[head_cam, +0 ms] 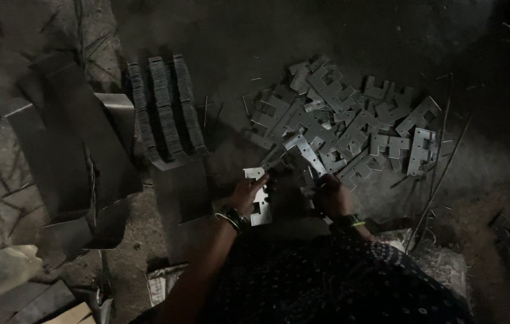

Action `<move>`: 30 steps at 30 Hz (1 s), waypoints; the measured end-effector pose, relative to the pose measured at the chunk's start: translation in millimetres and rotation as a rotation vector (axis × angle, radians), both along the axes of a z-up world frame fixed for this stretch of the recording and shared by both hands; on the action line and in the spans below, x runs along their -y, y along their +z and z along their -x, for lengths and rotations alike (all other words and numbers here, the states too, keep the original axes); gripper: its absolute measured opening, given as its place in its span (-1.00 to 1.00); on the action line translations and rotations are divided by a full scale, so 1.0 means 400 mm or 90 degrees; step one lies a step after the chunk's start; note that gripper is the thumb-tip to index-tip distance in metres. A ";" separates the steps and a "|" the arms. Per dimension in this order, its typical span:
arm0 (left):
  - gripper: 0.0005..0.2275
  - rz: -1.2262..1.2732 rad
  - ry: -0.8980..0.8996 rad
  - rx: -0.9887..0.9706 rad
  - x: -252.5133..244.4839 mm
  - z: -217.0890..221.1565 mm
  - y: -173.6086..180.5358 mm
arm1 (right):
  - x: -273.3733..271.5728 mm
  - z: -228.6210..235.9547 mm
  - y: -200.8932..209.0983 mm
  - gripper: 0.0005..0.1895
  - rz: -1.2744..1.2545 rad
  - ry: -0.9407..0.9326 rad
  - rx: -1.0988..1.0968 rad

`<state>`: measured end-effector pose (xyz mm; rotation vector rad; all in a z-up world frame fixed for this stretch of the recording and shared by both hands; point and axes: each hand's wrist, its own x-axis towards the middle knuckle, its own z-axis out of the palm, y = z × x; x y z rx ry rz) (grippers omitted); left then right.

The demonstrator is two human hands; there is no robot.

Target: The person sits on the floor and sorts small metal brackets from a pile into neat stacks. They pick up brackets one by one, align them, and place them into growing stacks on the floor.

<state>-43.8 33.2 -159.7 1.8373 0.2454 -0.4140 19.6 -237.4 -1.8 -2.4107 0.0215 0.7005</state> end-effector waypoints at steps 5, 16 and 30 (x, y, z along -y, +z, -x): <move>-0.24 0.199 0.198 -0.337 0.018 -0.009 -0.005 | -0.058 -0.032 0.091 -0.57 -0.165 0.044 -0.069; -0.17 -0.067 -0.109 0.037 -0.046 0.006 0.057 | -0.103 -0.163 0.016 -0.69 0.175 0.146 0.052; -0.24 0.155 0.186 -0.388 -0.056 -0.023 0.080 | -0.086 -0.393 0.006 -0.10 0.221 0.335 0.288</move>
